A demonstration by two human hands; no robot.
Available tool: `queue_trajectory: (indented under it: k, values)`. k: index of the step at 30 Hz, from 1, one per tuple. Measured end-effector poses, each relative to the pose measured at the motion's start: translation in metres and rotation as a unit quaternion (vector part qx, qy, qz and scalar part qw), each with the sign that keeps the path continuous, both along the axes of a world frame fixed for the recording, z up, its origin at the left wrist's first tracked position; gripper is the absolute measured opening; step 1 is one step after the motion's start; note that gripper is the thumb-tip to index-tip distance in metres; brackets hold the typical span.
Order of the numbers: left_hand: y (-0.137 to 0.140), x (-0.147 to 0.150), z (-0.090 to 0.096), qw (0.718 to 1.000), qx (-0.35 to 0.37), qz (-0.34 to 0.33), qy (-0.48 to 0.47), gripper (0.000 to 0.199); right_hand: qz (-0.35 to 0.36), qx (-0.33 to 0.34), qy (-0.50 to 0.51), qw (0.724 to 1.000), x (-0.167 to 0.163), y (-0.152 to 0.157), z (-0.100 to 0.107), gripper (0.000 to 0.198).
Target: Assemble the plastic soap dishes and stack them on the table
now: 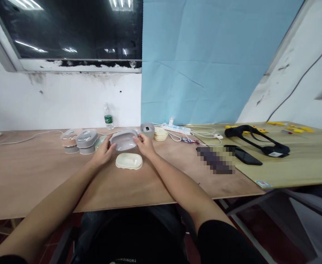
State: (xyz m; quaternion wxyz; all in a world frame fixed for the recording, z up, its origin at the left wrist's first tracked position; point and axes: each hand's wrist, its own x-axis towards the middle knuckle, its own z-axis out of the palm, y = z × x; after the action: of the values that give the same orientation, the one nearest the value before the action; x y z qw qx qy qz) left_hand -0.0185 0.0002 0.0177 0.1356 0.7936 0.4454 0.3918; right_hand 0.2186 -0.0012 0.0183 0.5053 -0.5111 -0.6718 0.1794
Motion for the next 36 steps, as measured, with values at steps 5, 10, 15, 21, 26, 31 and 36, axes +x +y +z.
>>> queue_trajectory:
  k: [5, 10, 15, 21, 26, 31, 36]
  values:
    - [0.001, -0.002, -0.001, 1.0, -0.011, -0.012, 0.023, 0.053, 0.023, -0.042, -0.077, 0.996, 0.006, -0.004, 0.008, 0.059]
    - [0.0, 0.0, -0.002, 0.997, -0.031, -0.048, 0.045, 0.053, 0.08, -0.21, -0.15, 0.963, 0.023, -0.004, 0.02, 0.06]
    - [0.003, 0.006, -0.006, 0.986, -0.092, -0.098, 0.102, 0.053, 0.136, -0.43, -0.233, 0.862, 0.027, -0.006, 0.026, 0.05]
    - [0.008, 0.004, -0.013, 0.979, -0.113, -0.101, 0.139, 0.051, 0.149, -0.46, -0.289, 0.826, 0.02, -0.008, 0.024, 0.046]
    - [0.01, 0.0, -0.014, 0.974, -0.109, -0.09, 0.178, 0.052, 0.16, -0.454, -0.265, 0.836, 0.02, -0.007, 0.02, 0.046]
    - [0.012, 0.004, -0.013, 0.973, -0.108, -0.042, 0.2, 0.054, 0.091, -0.376, -0.222, 0.895, 0.019, -0.005, 0.01, 0.04]
    - [0.011, 0.002, -0.015, 0.974, -0.105, -0.05, 0.192, 0.052, 0.087, -0.279, -0.276, 0.916, 0.018, -0.009, 0.002, 0.035]
